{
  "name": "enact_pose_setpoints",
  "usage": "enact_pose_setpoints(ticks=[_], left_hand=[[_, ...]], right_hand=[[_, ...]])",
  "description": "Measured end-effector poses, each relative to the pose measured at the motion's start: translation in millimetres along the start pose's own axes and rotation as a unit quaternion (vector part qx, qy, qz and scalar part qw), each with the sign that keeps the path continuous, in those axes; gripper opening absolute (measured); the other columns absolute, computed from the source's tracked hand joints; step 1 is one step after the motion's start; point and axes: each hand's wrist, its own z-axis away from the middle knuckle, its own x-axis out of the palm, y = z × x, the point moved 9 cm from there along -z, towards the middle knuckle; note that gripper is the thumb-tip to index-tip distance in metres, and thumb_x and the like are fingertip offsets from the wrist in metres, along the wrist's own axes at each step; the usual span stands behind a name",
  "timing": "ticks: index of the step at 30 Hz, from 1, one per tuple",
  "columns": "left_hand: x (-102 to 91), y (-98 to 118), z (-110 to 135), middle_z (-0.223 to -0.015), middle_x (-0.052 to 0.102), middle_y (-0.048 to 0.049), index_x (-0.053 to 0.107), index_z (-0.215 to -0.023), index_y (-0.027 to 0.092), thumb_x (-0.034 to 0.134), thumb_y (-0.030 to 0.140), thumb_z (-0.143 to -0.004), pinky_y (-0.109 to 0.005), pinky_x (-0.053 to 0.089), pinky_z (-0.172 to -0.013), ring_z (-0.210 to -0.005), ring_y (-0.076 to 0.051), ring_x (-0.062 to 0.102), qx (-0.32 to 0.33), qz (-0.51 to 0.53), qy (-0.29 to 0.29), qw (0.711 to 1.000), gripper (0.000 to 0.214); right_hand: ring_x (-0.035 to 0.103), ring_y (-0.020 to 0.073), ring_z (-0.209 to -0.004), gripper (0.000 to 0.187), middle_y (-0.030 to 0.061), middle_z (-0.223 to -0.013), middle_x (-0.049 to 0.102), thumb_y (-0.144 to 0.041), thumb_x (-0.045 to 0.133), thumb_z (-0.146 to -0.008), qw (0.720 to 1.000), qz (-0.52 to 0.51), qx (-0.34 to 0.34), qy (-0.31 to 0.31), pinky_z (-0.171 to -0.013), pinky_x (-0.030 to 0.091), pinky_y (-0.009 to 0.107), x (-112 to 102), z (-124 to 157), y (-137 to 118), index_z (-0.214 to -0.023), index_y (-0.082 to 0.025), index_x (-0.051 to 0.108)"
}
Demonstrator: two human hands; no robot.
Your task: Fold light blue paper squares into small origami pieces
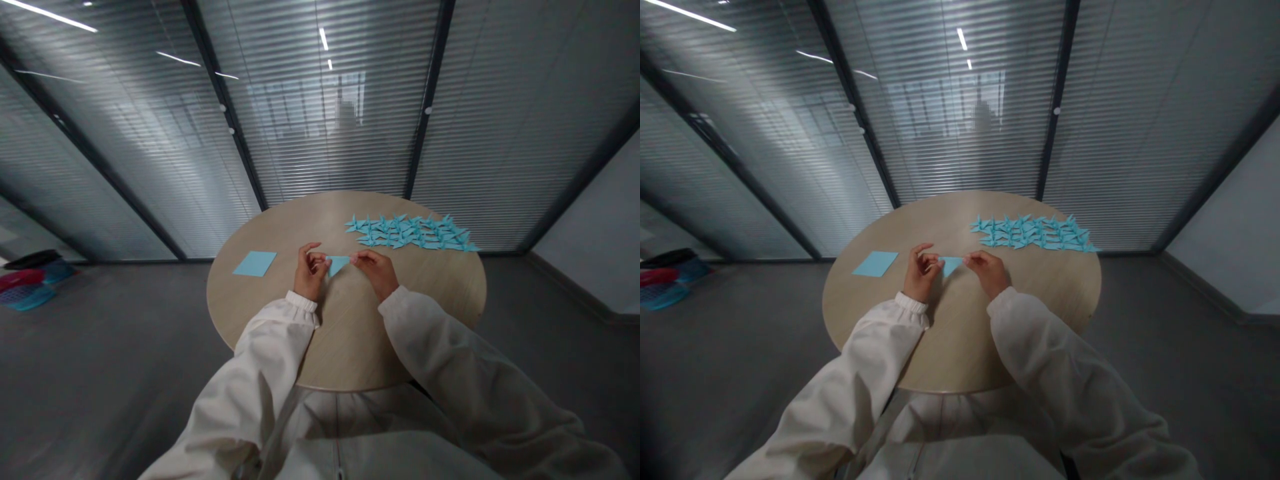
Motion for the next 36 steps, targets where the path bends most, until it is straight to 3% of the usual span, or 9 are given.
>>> enact_pose_setpoints(ticks=[10, 16, 22, 28, 33, 36], left_hand=[[-0.2, 0.7, 1.7, -0.082, 0.054, 0.0, 0.041, -0.113, 0.022, 0.062, 0.023, -0.071, -0.02, 0.043, -0.065, -0.072, -0.009, 0.054, 0.001, -0.053, -0.008, 0.999, 0.047], [1.3, 0.0, 1.1, -0.082, 0.054, 0.0, 0.042, -0.112, 0.022, 0.062, 0.024, -0.071, -0.019, 0.043, -0.063, -0.071, -0.009, 0.053, -0.004, -0.055, -0.014, 0.998, 0.045], [5.4, -1.2, 2.9, -0.083, 0.054, -0.0004, 0.042, -0.112, 0.021, 0.061, 0.024, -0.073, -0.019, 0.042, -0.063, -0.073, -0.009, 0.053, -0.005, -0.067, -0.033, 0.997, 0.043], [11.4, -1.0, 6.3, -0.085, 0.056, -0.0011, 0.043, -0.114, 0.022, 0.06, 0.025, -0.074, -0.019, 0.043, -0.064, -0.077, -0.01, 0.055, 0.0, -0.09, -0.062, 0.994, 0.043], [9.4, -5.9, 4.7, -0.083, 0.059, -0.0011, 0.044, -0.116, 0.021, 0.065, 0.027, -0.07, -0.02, 0.044, -0.064, -0.073, -0.009, 0.057, -0.024, -0.066, -0.053, 0.996, 0.051], [11.2, -15.5, 2.9, -0.072, 0.061, 0.0005, 0.051, -0.108, 0.016, 0.069, 0.033, -0.065, -0.022, 0.045, -0.062, -0.063, -0.009, 0.057, -0.064, -0.027, -0.069, 0.995, 0.049]], right_hand=[[0.06, 0.0168, -0.075, 0.026, 0.0025, -0.079, 0.065, -0.036, 0.066, -0.067, 0.99, 0.12, -0.066, -0.029, -0.075, 0.048, 0.031, 1.0, -3.2, 2.1, -0.086, -0.018, 0.064], [0.06, 0.0159, -0.077, 0.029, 0.0027, -0.084, 0.064, -0.032, 0.064, -0.07, 0.984, 0.139, -0.103, -0.037, -0.077, 0.048, 0.03, 3.8, 0.5, -6.2, -0.097, -0.02, 0.064], [0.058, 0.0171, -0.083, 0.025, 0.0062, -0.096, 0.062, -0.033, 0.065, -0.071, 0.969, 0.179, -0.164, -0.04, -0.074, 0.049, 0.03, 5.8, 3.8, -18.3, -0.092, -0.02, 0.067], [0.061, 0.0162, -0.08, 0.021, 0.0027, -0.087, 0.067, -0.033, 0.063, -0.072, 0.974, 0.172, -0.124, -0.076, -0.078, 0.048, 0.03, 13.3, 5.3, -13.4, -0.087, -0.019, 0.067], [0.062, 0.0168, -0.073, 0.02, 0.0019, -0.079, 0.069, -0.036, 0.061, -0.072, 0.978, 0.178, -0.091, -0.055, -0.071, 0.048, 0.028, 9.1, 4.7, -10.4, -0.079, -0.019, 0.07], [0.062, 0.0173, -0.07, 0.021, 0.0018, -0.076, 0.069, -0.037, 0.064, -0.069, 0.984, 0.158, -0.068, -0.039, -0.068, 0.049, 0.028, 3.5, 1.1, -3.6, -0.079, -0.02, 0.07]])
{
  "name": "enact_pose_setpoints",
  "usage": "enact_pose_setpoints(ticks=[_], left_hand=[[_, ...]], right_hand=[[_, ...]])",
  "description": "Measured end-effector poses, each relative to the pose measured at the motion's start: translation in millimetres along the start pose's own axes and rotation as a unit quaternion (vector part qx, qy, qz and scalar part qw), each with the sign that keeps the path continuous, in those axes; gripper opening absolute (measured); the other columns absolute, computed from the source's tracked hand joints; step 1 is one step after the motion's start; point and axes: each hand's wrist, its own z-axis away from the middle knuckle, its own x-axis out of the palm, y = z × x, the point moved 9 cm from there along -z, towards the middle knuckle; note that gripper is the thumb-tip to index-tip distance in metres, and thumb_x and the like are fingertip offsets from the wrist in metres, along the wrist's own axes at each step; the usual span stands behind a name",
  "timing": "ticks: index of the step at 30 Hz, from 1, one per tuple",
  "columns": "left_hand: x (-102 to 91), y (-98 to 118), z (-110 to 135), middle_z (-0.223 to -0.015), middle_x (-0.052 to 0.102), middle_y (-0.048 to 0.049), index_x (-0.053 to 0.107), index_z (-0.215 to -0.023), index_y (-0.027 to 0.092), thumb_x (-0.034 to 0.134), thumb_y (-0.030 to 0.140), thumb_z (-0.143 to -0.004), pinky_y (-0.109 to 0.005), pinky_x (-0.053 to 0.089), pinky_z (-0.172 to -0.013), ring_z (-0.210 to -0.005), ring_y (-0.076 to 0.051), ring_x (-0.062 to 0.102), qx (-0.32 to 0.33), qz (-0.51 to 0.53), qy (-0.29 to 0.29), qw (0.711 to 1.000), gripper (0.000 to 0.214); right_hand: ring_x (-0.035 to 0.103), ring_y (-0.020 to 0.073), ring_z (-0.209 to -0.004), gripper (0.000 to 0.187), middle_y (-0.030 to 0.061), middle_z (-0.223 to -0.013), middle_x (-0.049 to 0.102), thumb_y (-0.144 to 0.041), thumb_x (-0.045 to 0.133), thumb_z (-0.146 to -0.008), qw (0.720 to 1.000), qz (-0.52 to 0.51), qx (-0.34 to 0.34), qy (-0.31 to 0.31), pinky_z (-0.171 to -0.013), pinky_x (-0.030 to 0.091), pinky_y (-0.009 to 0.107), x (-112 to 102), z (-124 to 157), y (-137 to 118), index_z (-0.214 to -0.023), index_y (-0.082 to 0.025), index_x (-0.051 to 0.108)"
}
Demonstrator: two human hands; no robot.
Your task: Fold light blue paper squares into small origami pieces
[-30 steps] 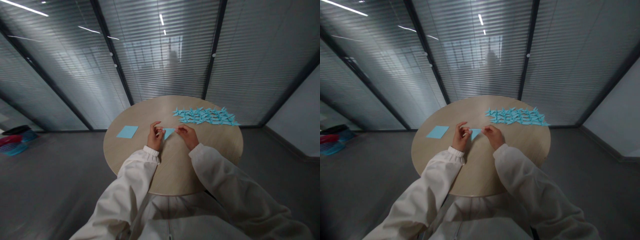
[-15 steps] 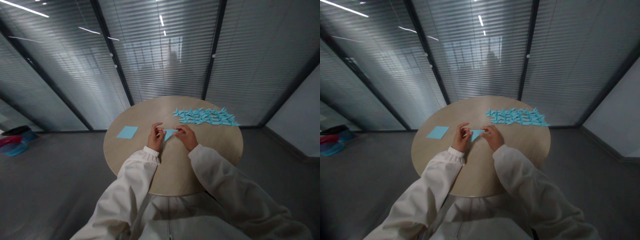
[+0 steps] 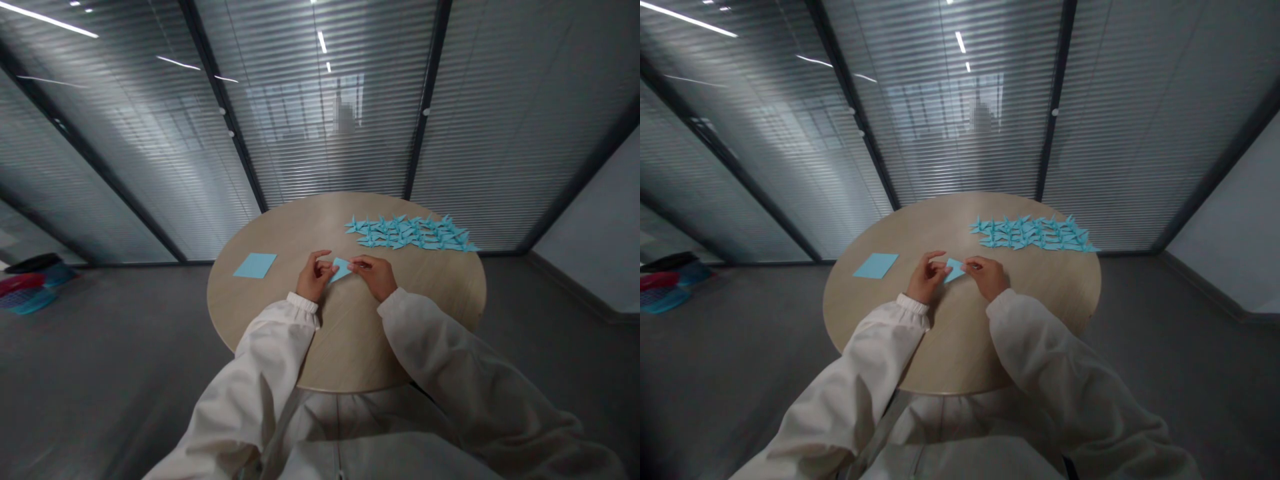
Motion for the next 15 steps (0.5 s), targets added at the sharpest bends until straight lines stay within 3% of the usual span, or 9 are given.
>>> enact_pose_setpoints(ticks=[5, 10, 15], left_hand=[[4.9, -23.0, -0.3, -0.065, 0.066, -0.0032, 0.064, -0.078, 0.011, 0.074, 0.044, -0.054, -0.027, 0.05, -0.058, -0.057, -0.013, 0.06, -0.113, 0.035, -0.043, 0.992, 0.042], [6.3, -32.6, 4.9, -0.066, 0.068, -0.0046, 0.067, -0.078, 0.01, 0.077, 0.043, -0.052, -0.029, 0.053, -0.061, -0.061, -0.017, 0.064, -0.174, 0.056, -0.055, 0.982, 0.043], [9.2, -34.6, 7.4, -0.062, 0.068, -0.0037, 0.066, -0.073, 0.01, 0.078, 0.044, -0.048, -0.03, 0.054, -0.061, -0.059, -0.018, 0.065, -0.192, 0.069, -0.065, 0.977, 0.044]], right_hand=[[0.063, 0.0179, -0.065, 0.022, 0.0018, -0.07, 0.069, -0.037, 0.065, -0.067, 0.999, -0.01, 0.032, 0.009, -0.064, 0.049, 0.028, -2.5, -2.6, 11.8, -0.08, -0.019, 0.071], [0.063, 0.0181, -0.066, 0.021, 0.0019, -0.072, 0.069, -0.035, 0.064, -0.069, 1.0, 0.003, 0.03, 0.007, -0.065, 0.049, 0.029, -3.8, -2.8, 10.6, -0.08, -0.019, 0.071], [0.063, 0.0184, -0.066, 0.02, 0.0024, -0.072, 0.07, -0.034, 0.064, -0.068, 0.999, 0.025, 0.034, 0.006, -0.064, 0.049, 0.029, -4.6, -2.7, 12.3, -0.08, -0.019, 0.071]])
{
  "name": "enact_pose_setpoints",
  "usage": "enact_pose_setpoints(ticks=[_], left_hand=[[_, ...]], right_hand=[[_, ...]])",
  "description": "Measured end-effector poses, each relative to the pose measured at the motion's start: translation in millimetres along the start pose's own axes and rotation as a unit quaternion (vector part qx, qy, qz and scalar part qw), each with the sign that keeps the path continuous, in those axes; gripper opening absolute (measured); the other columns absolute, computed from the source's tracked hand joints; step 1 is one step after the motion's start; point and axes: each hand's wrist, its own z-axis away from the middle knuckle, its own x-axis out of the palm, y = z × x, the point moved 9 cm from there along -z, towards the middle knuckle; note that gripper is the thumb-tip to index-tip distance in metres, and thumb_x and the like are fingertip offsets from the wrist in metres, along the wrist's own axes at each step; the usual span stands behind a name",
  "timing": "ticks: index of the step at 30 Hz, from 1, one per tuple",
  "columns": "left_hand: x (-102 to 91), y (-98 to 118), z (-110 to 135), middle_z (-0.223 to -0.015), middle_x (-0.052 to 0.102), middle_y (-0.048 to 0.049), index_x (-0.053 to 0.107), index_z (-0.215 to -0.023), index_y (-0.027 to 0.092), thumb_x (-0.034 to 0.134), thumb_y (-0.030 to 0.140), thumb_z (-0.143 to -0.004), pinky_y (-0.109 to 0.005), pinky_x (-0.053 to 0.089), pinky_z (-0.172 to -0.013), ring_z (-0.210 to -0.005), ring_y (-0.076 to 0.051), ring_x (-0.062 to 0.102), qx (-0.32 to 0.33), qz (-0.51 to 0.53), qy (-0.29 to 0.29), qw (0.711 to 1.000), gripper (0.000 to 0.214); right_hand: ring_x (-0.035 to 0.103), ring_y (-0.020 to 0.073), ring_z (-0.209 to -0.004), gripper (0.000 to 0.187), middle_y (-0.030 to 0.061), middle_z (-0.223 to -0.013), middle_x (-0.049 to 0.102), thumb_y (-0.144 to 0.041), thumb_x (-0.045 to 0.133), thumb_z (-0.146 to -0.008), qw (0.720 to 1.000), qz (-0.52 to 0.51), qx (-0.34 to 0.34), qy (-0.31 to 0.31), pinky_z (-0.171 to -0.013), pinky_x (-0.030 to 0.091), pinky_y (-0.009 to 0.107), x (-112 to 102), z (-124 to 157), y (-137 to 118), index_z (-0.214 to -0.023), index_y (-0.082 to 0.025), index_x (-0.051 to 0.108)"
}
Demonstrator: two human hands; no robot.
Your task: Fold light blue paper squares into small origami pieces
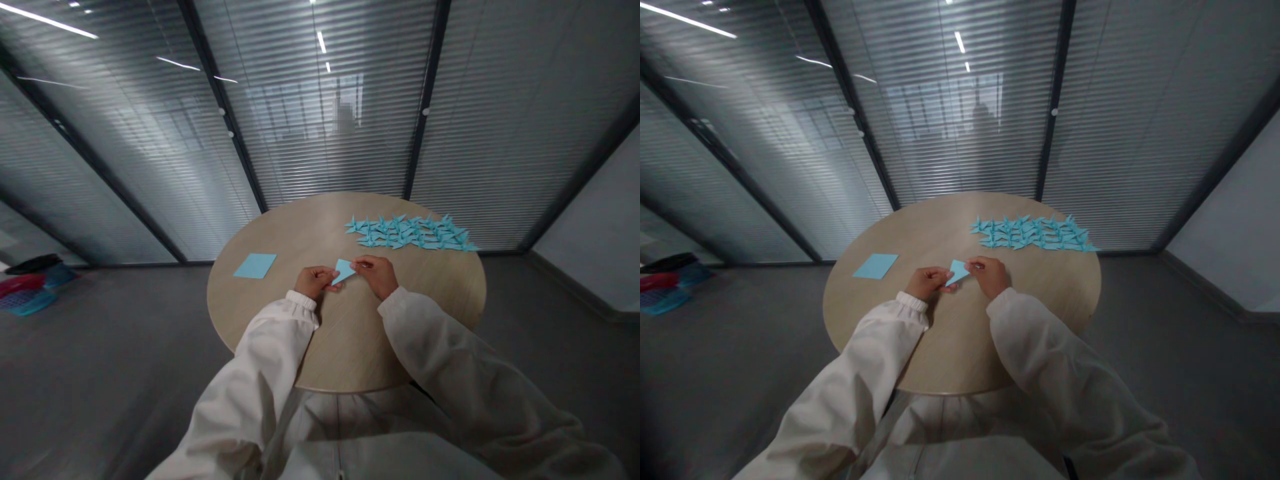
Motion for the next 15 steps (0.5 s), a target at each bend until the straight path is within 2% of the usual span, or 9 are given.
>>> enact_pose_setpoints(ticks=[8, 13, 15], left_hand=[[2.5, -1.4, 0.0, -0.059, 0.067, -0.0038, 0.064, -0.069, 0.01, 0.081, 0.041, -0.045, -0.029, 0.055, -0.059, -0.058, -0.017, 0.065, -0.012, 0.012, -0.011, 1.0, 0.043], [9.1, -10.7, 0.3, -0.066, 0.068, -0.0106, 0.065, -0.07, 0.009, 0.082, 0.042, -0.044, -0.03, 0.056, -0.058, -0.058, -0.018, 0.065, -0.058, 0.037, -0.054, 0.996, 0.046], [10.6, -10.9, 0.5, -0.067, 0.068, -0.0112, 0.064, -0.069, 0.008, 0.082, 0.042, -0.045, -0.029, 0.055, -0.056, -0.056, -0.017, 0.064, -0.057, 0.032, -0.063, 0.996, 0.045]], right_hand=[[0.063, 0.018, -0.067, 0.02, 0.0015, -0.073, 0.069, -0.036, 0.063, -0.07, 1.0, 0.009, -0.013, -0.004, -0.064, 0.049, 0.029, -0.2, -1.3, 3.3, -0.08, -0.021, 0.071], [0.063, 0.0178, -0.066, 0.022, 0.0023, -0.076, 0.07, -0.037, 0.062, -0.07, 1.0, -0.018, -0.018, 0.0, -0.066, 0.05, 0.03, -3.0, -3.7, 4.7, -0.081, -0.02, 0.071], [0.062, 0.0177, -0.065, 0.023, 0.0028, -0.074, 0.069, -0.037, 0.062, -0.07, 0.999, -0.026, -0.019, 0.0, -0.067, 0.05, 0.03, -3.6, -3.9, 2.9, -0.081, -0.019, 0.071]])
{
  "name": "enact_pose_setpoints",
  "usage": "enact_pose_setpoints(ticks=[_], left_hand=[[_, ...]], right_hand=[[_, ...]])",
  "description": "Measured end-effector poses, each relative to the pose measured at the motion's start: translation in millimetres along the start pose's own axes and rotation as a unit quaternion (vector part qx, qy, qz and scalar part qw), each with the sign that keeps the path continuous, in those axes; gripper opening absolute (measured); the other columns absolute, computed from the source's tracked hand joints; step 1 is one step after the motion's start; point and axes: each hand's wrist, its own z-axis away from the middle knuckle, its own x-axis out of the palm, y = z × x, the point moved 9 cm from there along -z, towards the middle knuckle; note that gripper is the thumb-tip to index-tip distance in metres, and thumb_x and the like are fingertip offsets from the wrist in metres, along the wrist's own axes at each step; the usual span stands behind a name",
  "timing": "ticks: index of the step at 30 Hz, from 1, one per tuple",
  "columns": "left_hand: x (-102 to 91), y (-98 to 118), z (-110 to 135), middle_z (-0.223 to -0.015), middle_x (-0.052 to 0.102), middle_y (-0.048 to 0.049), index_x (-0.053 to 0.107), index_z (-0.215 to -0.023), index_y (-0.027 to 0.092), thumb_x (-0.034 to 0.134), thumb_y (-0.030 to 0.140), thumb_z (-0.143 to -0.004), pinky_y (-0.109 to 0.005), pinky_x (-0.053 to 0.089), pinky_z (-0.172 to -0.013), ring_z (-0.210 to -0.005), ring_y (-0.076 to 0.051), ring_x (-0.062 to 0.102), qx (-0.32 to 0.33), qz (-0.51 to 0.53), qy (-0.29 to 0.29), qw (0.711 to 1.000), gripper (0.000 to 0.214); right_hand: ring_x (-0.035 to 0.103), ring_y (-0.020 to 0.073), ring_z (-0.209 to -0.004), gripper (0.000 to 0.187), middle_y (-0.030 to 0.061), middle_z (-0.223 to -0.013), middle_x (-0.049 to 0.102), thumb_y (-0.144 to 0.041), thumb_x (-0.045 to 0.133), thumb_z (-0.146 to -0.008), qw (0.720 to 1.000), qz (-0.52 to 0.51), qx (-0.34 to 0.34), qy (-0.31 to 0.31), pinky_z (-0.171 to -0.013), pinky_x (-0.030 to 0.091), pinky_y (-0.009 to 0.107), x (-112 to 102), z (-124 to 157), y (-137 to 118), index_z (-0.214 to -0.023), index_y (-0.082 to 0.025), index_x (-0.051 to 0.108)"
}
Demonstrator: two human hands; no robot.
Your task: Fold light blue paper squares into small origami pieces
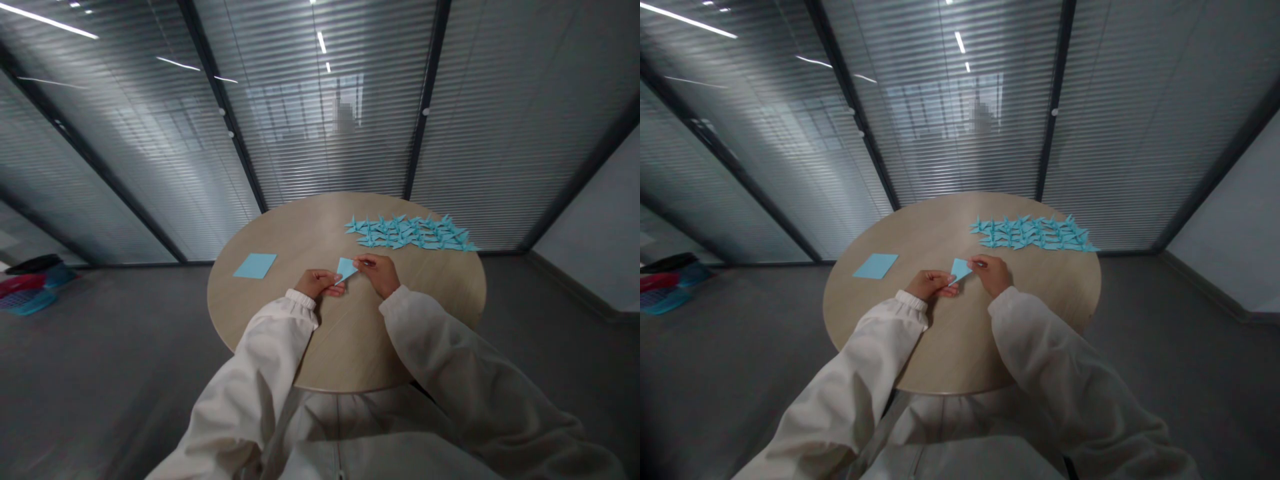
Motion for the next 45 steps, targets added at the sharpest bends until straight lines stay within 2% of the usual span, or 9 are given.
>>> enact_pose_setpoints(ticks=[4, 8, 13, 17, 25, 31, 36, 40, 45], left_hand=[[-0.3, 9.0, 2.5, -0.059, 0.064, -0.0076, 0.061, -0.064, 0.009, 0.077, 0.046, -0.053, -0.025, 0.05, -0.048, -0.048, -0.014, 0.06, 0.039, -0.06, 0.018, 0.997, 0.042], [-0.7, 28.1, 8.5, -0.051, 0.058, -0.0007, 0.057, -0.063, 0.013, 0.064, 0.047, -0.068, -0.021, 0.043, -0.043, -0.041, -0.009, 0.051, 0.131, -0.178, 0.057, 0.974, 0.035], [0.9, 39.0, 12.1, -0.059, 0.061, 0.001, 0.056, -0.07, 0.017, 0.053, 0.044, -0.077, -0.02, 0.044, -0.051, -0.05, -0.01, 0.053, 0.209, -0.258, 0.083, 0.94, 0.028], [8.7, 43.2, 15.2, -0.07, 0.066, -0.0001, 0.057, -0.085, 0.018, 0.049, 0.044, -0.08, -0.023, 0.047, -0.059, -0.059, -0.012, 0.058, 0.228, -0.247, 0.066, 0.939, 0.027], [6.8, 63.8, 34.1, -0.054, 0.06, 0.0018, 0.057, -0.071, 0.018, 0.047, 0.038, -0.083, -0.02, 0.04, -0.053, -0.051, -0.011, 0.054, 0.258, -0.304, 0.134, 0.907, 0.025], [-3.1, 67.4, 33.9, -0.074, 0.066, -0.0004, 0.064, -0.082, 0.019, 0.054, 0.038, -0.08, -0.021, 0.042, -0.063, -0.067, -0.013, 0.059, 0.305, -0.308, 0.172, 0.885, 0.022], [-4.6, 71.5, 41.4, -0.074, 0.067, -0.0008, 0.067, -0.082, 0.018, 0.052, 0.04, -0.081, -0.021, 0.042, -0.062, -0.066, -0.013, 0.059, 0.315, -0.337, 0.198, 0.865, 0.026], [-1.5, 77.0, 47.1, -0.076, 0.067, -0.0009, 0.067, -0.084, 0.018, 0.048, 0.041, -0.083, -0.02, 0.041, -0.06, -0.065, -0.011, 0.058, 0.332, -0.38, 0.194, 0.841, 0.03], [-0.3, 69.7, 36.0, -0.072, 0.067, -0.0003, 0.067, -0.08, 0.018, 0.049, 0.043, -0.082, -0.019, 0.041, -0.059, -0.063, -0.011, 0.058, 0.321, -0.407, 0.135, 0.845, 0.031]], right_hand=[[0.062, 0.0182, -0.064, 0.025, 0.004, -0.073, 0.069, -0.038, 0.062, -0.069, 1.0, -0.006, -0.004, 0.003, -0.066, 0.05, 0.03, -0.2, -0.3, -4.8, -0.08, -0.017, 0.07], [0.063, 0.0189, -0.068, 0.025, 0.0048, -0.078, 0.069, -0.038, 0.062, -0.07, 1.0, -0.015, -0.016, 0.021, -0.069, 0.05, 0.031, -2.9, -1.7, -7.6, -0.082, -0.018, 0.07], [0.064, 0.0195, -0.069, 0.027, 0.0044, -0.078, 0.069, -0.042, 0.063, -0.07, 0.999, -0.022, -0.017, 0.037, -0.07, 0.051, 0.032, -5.6, -0.7, -10.8, -0.082, -0.019, 0.07], [0.064, 0.0194, -0.072, 0.028, 0.004, -0.08, 0.07, -0.043, 0.064, -0.069, 0.999, -0.038, -0.022, 0.018, -0.072, 0.051, 0.031, 1.1, 3.5, -16.8, -0.082, -0.019, 0.07], [0.063, 0.0186, -0.077, 0.027, 0.0043, -0.084, 0.069, -0.041, 0.062, -0.072, 0.997, -0.06, -0.054, -0.017, -0.076, 0.049, 0.031, 9.6, 9.6, -29.9, -0.084, -0.018, 0.069], [0.062, 0.0186, -0.08, 0.024, 0.0045, -0.085, 0.069, -0.039, 0.061, -0.073, 0.997, -0.038, -0.071, -0.011, -0.078, 0.048, 0.031, 6.4, 11.1, -35.5, -0.083, -0.019, 0.07], [0.062, 0.0179, -0.078, 0.024, 0.0045, -0.084, 0.069, -0.039, 0.061, -0.073, 0.997, -0.025, -0.076, -0.019, -0.077, 0.049, 0.03, 9.0, 12.4, -38.1, -0.082, -0.018, 0.07], [0.063, 0.0177, -0.078, 0.023, 0.0045, -0.083, 0.069, -0.037, 0.062, -0.073, 0.996, -0.015, -0.083, -0.019, -0.076, 0.049, 0.029, 7.7, 13.0, -42.8, -0.081, -0.017, 0.069], [0.063, 0.0169, -0.08, 0.019, 0.0042, -0.083, 0.069, -0.032, 0.058, -0.078, 0.991, 0.037, -0.115, -0.061, -0.077, 0.047, 0.027, 9.2, 14.9, -52.4, -0.082, -0.018, 0.069]])
